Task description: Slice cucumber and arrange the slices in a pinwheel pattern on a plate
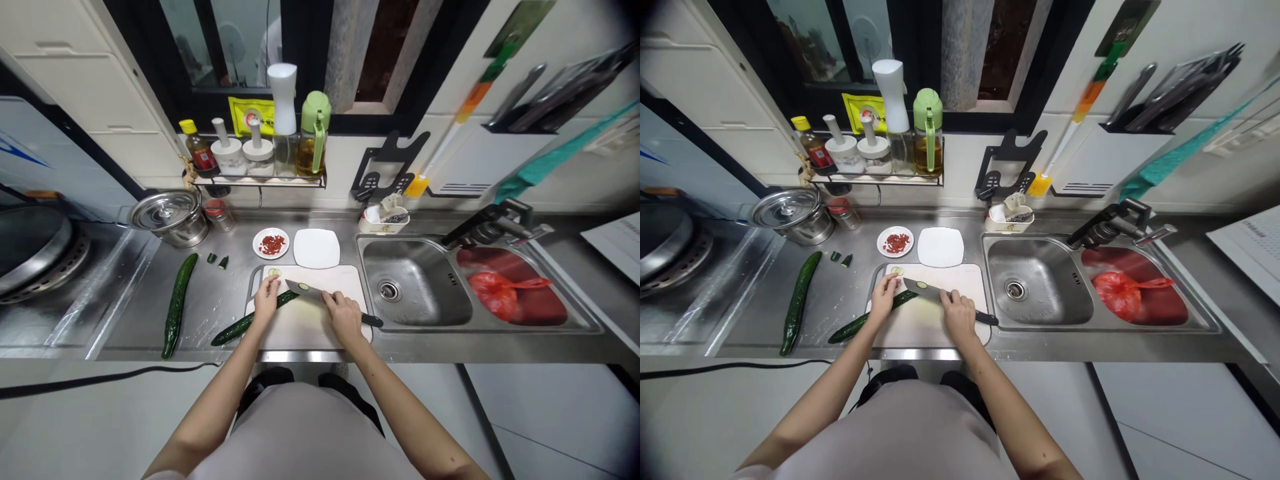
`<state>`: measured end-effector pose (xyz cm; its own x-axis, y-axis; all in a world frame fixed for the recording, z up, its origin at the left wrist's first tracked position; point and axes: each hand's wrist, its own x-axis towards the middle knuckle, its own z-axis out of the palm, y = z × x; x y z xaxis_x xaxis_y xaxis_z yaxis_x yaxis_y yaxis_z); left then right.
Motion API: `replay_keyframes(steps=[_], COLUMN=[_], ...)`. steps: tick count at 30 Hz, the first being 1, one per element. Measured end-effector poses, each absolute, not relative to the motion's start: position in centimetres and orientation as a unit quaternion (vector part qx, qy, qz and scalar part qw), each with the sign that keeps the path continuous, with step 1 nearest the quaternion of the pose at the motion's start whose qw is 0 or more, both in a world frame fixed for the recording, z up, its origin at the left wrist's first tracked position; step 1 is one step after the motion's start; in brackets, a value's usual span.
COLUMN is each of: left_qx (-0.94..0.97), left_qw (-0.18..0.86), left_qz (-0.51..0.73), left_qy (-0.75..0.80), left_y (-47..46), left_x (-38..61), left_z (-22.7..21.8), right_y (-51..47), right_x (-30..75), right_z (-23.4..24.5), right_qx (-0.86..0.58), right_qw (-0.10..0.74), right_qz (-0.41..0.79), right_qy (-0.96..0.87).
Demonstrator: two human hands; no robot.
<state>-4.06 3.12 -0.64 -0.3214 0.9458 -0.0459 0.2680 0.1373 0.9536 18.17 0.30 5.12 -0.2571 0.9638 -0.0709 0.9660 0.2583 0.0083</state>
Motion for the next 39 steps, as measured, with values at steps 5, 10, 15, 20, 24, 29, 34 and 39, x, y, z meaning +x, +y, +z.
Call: replay_keyframes(steps=[5, 10, 15, 20, 24, 29, 34, 39], left_qx=[0.432, 0.515, 0.649, 0.692, 0.695, 0.673, 0.625, 0.527], left_qw=[0.442, 0.438, 0.381, 0.329, 0.323, 0.328, 0.349, 0.375], left_qz=[0.477, 0.416, 0.298, 0.227, 0.216, 0.203, 0.222, 0.256], left_qy=[0.625, 0.608, 0.587, 0.602, 0.605, 0.632, 0.662, 0.718], left_y=[3.9, 3.9, 3.4, 2.8, 2.5, 2.7, 3.3, 4.9], left_x=[-4.3, -3.5, -2.5, -1.7, -1.0, -0.6, -0.8, -2.5], left_z=[1.0, 3.0, 4.3, 4.7, 4.9, 4.8, 3.6, 2.2], right_y=[0.3, 0.3, 0.0, -0.7, -1.2, -1.3, -1.2, -1.5], right_x=[19.6, 20.4, 20.9, 21.1, 21.4, 21.9, 22.0, 22.1], right_z=[3.9, 3.3, 3.0, 2.4, 2.0, 1.7, 1.2, 0.6], right_qx=[0.579, 0.549, 0.523, 0.516, 0.517, 0.522, 0.529, 0.534], right_qw=[-0.066, -0.108, -0.12, -0.12, -0.109, -0.109, -0.107, -0.112], right_qz=[0.065, 0.112, 0.108, 0.105, 0.093, 0.08, 0.076, 0.075], right_qy=[0.81, 0.821, 0.837, 0.842, 0.844, 0.842, 0.838, 0.835])
